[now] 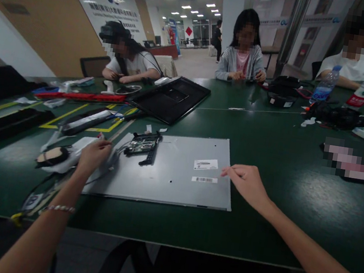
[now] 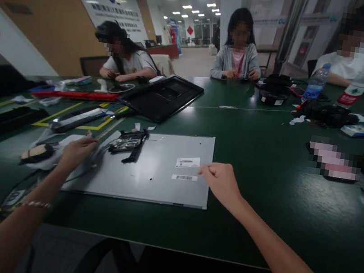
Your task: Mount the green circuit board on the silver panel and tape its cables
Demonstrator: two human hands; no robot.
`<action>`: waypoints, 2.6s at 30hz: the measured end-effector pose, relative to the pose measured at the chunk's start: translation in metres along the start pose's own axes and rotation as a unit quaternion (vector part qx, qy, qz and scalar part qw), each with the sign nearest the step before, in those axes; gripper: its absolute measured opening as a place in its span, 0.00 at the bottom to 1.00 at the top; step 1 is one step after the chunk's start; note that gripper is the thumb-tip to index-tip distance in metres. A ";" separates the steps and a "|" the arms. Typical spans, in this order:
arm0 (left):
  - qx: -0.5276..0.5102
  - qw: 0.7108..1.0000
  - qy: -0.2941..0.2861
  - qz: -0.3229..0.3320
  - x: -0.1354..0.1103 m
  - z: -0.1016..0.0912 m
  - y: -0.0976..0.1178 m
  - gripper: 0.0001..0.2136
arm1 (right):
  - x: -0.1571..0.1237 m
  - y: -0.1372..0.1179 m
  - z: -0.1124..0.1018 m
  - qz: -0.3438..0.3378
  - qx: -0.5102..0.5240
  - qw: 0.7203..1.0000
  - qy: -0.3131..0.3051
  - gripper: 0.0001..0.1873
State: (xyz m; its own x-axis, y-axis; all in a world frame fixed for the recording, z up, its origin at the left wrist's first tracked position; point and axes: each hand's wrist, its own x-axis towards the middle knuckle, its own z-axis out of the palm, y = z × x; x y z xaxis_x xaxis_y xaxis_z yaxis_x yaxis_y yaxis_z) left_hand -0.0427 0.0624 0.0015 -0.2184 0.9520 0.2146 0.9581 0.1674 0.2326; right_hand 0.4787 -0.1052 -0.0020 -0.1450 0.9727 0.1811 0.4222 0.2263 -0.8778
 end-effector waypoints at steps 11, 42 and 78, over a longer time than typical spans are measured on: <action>-0.303 0.945 -0.077 -0.092 0.010 0.002 -0.015 0.15 | 0.016 0.044 -0.008 0.118 0.170 0.978 -0.009 0.33; -0.546 0.804 -0.142 -0.190 -0.060 0.000 0.080 0.14 | -0.047 0.042 -0.061 0.147 0.278 0.947 0.068 0.31; -0.626 0.750 -0.166 -0.132 -0.136 0.011 0.217 0.18 | -0.072 0.092 -0.118 0.187 -0.122 0.946 0.236 0.24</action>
State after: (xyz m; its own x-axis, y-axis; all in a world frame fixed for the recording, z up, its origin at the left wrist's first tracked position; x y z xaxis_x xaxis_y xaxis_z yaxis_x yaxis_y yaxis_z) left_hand 0.1969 -0.0281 0.0119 -0.1121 0.9742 -0.1959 -0.0810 0.1875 0.9789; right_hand 0.6334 -0.1484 -0.0433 0.4461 0.8887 0.1065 0.5674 -0.1888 -0.8015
